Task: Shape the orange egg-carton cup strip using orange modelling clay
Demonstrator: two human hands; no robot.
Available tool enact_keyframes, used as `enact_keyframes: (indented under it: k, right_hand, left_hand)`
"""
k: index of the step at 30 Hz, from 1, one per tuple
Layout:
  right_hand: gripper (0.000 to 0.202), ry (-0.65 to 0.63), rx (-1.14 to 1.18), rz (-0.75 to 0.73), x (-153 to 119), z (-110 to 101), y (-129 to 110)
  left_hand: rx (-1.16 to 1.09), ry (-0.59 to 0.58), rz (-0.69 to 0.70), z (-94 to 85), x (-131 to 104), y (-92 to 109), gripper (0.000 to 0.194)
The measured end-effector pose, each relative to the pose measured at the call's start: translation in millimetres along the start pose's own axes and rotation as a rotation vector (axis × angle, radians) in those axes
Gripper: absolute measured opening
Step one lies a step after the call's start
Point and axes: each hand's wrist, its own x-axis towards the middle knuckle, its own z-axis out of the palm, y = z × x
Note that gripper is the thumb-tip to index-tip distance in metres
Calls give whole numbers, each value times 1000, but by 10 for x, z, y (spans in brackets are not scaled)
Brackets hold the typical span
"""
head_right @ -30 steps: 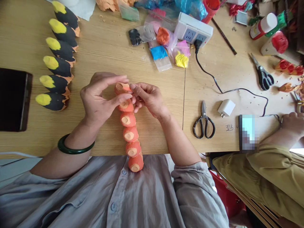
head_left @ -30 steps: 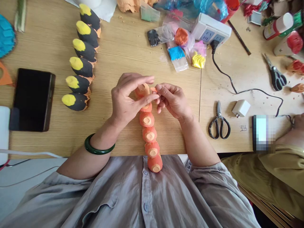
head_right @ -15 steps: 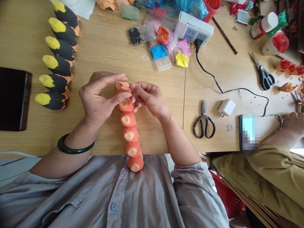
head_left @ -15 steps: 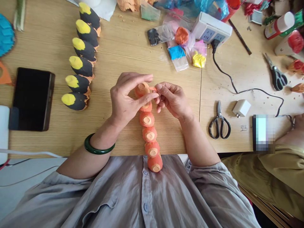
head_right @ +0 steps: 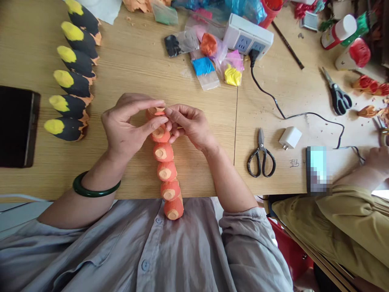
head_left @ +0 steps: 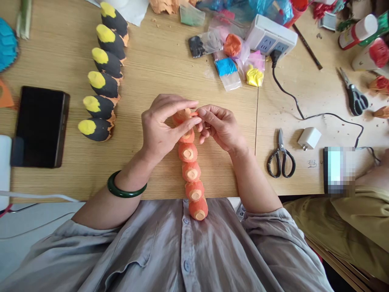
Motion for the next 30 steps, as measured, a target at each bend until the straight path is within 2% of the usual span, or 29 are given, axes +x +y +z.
enact_keyframes:
  k: [4, 9, 13, 15, 18, 22, 27, 30]
  right_hand:
    - [60, -16, 27, -11, -2, 8, -2]
    - [62, -11, 48, 11, 3, 26, -15]
    - [67, 11, 44, 12, 7, 30, -17]
    - [65, 31, 33, 24, 0, 43, -27]
    - [58, 51, 14, 43, -16, 63, -40]
    - [57, 18, 30, 29, -20, 50, -24]
    - [56, -46, 68, 0, 1, -9, -2]
    - [55, -62, 57, -4, 7, -21, 4]
  left_hand:
    - [38, -19, -52, -10, -3, 16, 15]
    - [-50, 9, -2, -18, -7, 19, 9]
    - [-1, -63, -92, -53, -3, 27, 22]
    - [-22, -63, -92, -45, -5, 0, 21]
    - [-105, -1, -34, 7, -19, -61, 8]
    - [-81, 48, -4, 59, -34, -89, 7]
    - [-65, 21, 17, 18, -27, -68, 8]
    - [-88, -12, -24, 3, -21, -55, 6]
